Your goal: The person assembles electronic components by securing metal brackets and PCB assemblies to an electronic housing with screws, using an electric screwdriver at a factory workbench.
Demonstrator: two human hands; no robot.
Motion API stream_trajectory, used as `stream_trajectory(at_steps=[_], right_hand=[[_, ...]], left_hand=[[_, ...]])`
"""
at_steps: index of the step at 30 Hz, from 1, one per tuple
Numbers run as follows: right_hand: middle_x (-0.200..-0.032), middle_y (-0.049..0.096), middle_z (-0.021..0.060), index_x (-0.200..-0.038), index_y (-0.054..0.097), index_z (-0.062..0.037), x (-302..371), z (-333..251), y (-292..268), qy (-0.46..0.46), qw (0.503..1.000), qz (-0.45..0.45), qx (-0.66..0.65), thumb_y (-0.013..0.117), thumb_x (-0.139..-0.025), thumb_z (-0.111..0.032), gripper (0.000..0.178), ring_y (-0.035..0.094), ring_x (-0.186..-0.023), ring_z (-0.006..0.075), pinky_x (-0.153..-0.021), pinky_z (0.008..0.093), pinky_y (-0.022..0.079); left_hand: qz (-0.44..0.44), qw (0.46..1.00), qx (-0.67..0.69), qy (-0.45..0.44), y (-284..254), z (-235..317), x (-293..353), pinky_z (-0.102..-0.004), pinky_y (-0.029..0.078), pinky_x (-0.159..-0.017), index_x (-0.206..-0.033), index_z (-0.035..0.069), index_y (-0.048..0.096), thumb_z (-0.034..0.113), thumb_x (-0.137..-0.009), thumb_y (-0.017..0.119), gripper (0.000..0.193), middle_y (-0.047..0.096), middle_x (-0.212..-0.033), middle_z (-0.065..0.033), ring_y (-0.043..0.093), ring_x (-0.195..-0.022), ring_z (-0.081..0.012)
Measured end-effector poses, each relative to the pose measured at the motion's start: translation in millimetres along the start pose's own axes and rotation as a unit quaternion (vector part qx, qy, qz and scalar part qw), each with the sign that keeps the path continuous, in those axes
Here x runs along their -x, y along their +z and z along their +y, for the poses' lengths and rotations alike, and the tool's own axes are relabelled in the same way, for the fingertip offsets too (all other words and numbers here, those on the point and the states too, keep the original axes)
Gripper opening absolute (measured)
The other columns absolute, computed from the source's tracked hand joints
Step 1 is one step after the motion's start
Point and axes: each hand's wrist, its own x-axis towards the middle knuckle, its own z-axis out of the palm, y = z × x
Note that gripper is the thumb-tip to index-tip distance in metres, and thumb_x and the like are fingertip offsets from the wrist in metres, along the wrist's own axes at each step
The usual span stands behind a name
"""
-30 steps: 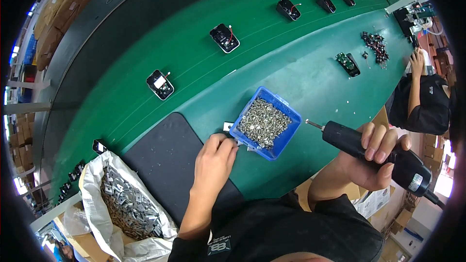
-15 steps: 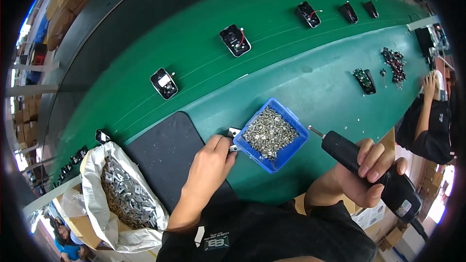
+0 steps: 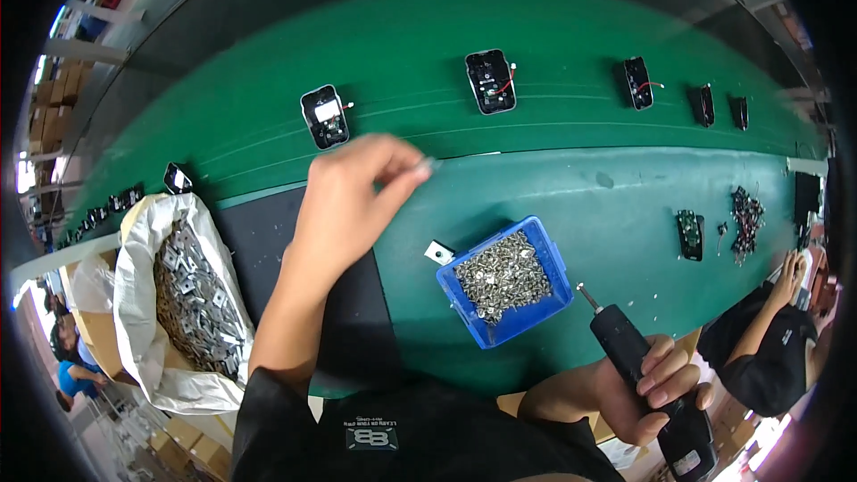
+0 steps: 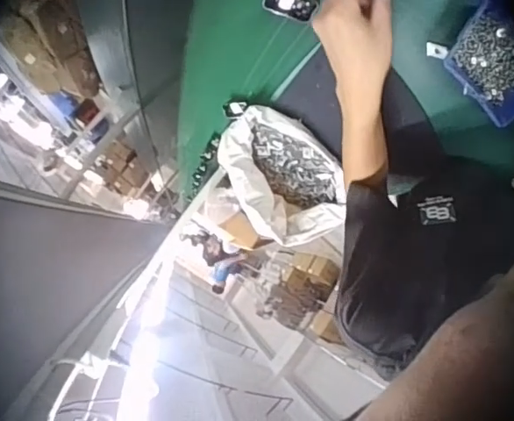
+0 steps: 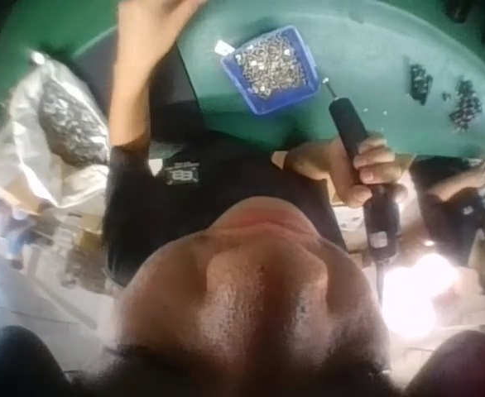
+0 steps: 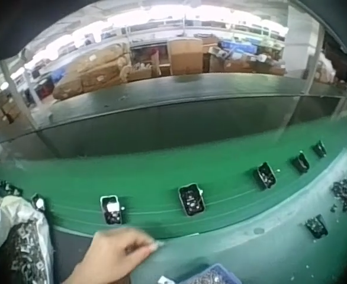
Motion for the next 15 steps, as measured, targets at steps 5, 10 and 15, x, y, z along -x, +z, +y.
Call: stream_trajectory(at_steps=[5,10,15], right_hand=[[-0.07,0.047,-0.0022,-0.114,0.047,-0.0087,1,1,5,-0.015,1.0,0.026,-0.001,0.068,-0.074,-0.017,0.046,0.044,-0.059,0.0088,-0.062,0.0249,0.033],[-0.069,0.047,-0.0021,-0.113,0.047,-0.008,1,-1,3,-0.02,0.999,0.032,0.003,0.067,-0.074,-0.015,0.045,0.043,-0.058,0.0087,-0.062,0.0245,0.033],[-0.069,0.047,-0.0022,-0.112,0.047,-0.008,5,1,0,-0.014,0.999,0.042,0.004,0.067,-0.073,-0.014,0.044,0.043,-0.058,0.0087,-0.062,0.0245,0.033]], left_hand=[[0.06,0.992,-0.02,0.114,26,-5,-74,-0.0353,0.051,-0.073,-0.082,0.001,0.066,0.012,-0.077,0.07,0.013,0.065,-0.093,-0.0105,0.063,-0.083,-0.029],[0.075,0.982,-0.133,0.113,52,-9,-92,-0.0406,0.044,-0.09,-0.086,0.005,0.07,0.017,-0.077,0.071,0.015,0.062,-0.114,-0.0142,0.062,-0.098,-0.0286],[0.095,0.968,-0.203,0.117,61,-20,-88,-0.0475,0.031,-0.098,-0.085,0.005,0.068,0.016,-0.077,0.07,0.014,0.065,-0.103,-0.0129,0.06,-0.101,-0.0264]])
